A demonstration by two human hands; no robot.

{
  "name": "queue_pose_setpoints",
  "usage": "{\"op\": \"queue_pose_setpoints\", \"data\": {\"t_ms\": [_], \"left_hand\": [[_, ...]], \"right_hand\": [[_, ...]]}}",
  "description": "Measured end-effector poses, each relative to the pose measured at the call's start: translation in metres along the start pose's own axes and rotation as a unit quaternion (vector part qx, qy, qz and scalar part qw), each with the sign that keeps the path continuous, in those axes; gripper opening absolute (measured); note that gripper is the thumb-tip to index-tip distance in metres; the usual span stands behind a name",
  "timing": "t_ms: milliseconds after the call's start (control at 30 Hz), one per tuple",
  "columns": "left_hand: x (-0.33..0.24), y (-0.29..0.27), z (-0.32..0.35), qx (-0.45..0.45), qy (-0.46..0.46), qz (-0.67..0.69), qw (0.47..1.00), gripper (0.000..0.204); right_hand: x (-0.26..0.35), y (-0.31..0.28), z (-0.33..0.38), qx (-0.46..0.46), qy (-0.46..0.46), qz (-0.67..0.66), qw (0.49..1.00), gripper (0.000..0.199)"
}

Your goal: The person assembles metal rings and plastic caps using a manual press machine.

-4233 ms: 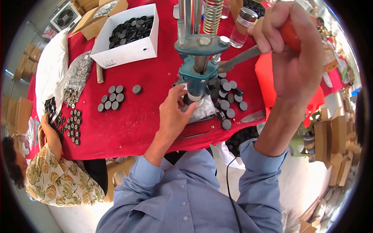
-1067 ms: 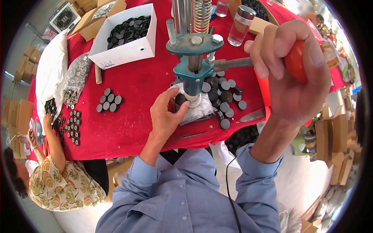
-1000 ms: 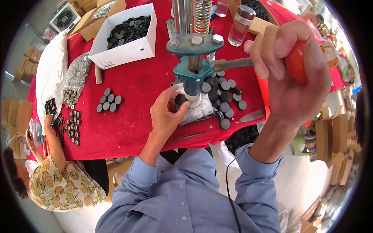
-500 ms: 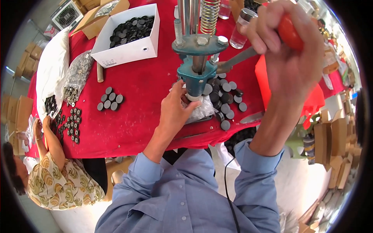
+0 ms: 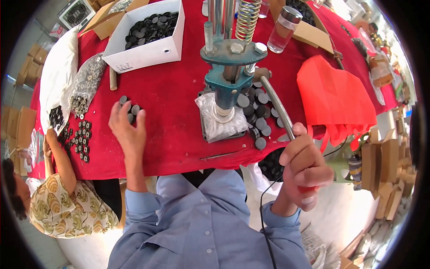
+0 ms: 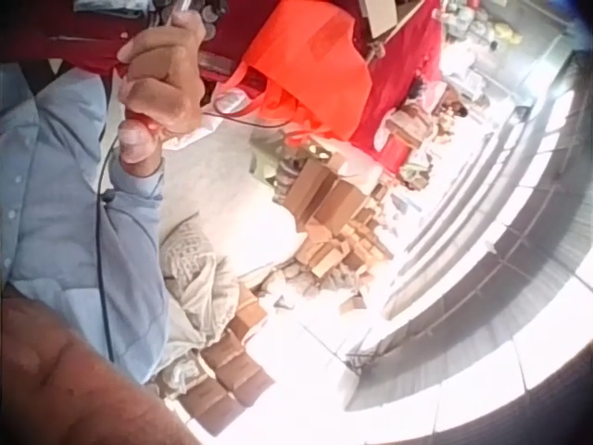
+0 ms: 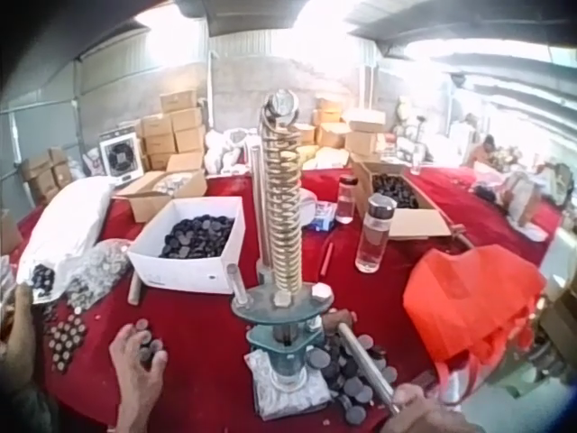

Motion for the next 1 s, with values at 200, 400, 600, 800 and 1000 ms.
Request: {"op": "queue_pose_setpoints", "data": {"t_ms": [200, 400, 600, 800, 1000], "left_hand": [[0.072, 0.019, 0.009, 0.114, -0.078, -0.101, 0.985, 0.060], [0.058, -0.006, 0.037, 0.104, -0.032, -0.003, 0.994, 0.043], [0.043, -0.022, 0.049, 0.088, -0.070, 0.092, 0.989, 0.042], [-0.062, 0.004, 0.055, 0.129, -0.107, 0.274, 0.947, 0.059], [-0.155, 0.061, 0.046, 0.203, -0.029, 0.331, 0.921, 0.075]], "right_hand": [[-0.002, -0.003, 0.008, 0.000, -0.003, -0.010, 1.000, 0.031], [0.000, -0.004, 0.002, 0.029, 0.009, 0.000, 1.000, 0.033], [0.004, -0.002, -0.024, 0.071, 0.009, -0.016, 0.997, 0.033], [-0.015, -0.003, -0.081, 0.103, 0.046, -0.076, 0.991, 0.034], [-0.034, 0.007, -0.132, 0.154, 0.058, -0.086, 0.983, 0.040]]}}
Point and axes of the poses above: each hand's wrist, its own z-axis away from the middle knuckle, its own y-axis out of the palm, x = y × z, the point moved 8 cm from there along -z, towards the middle knuckle, and after that the axes turned 7 degrees about -y, right-handed, at the moved point
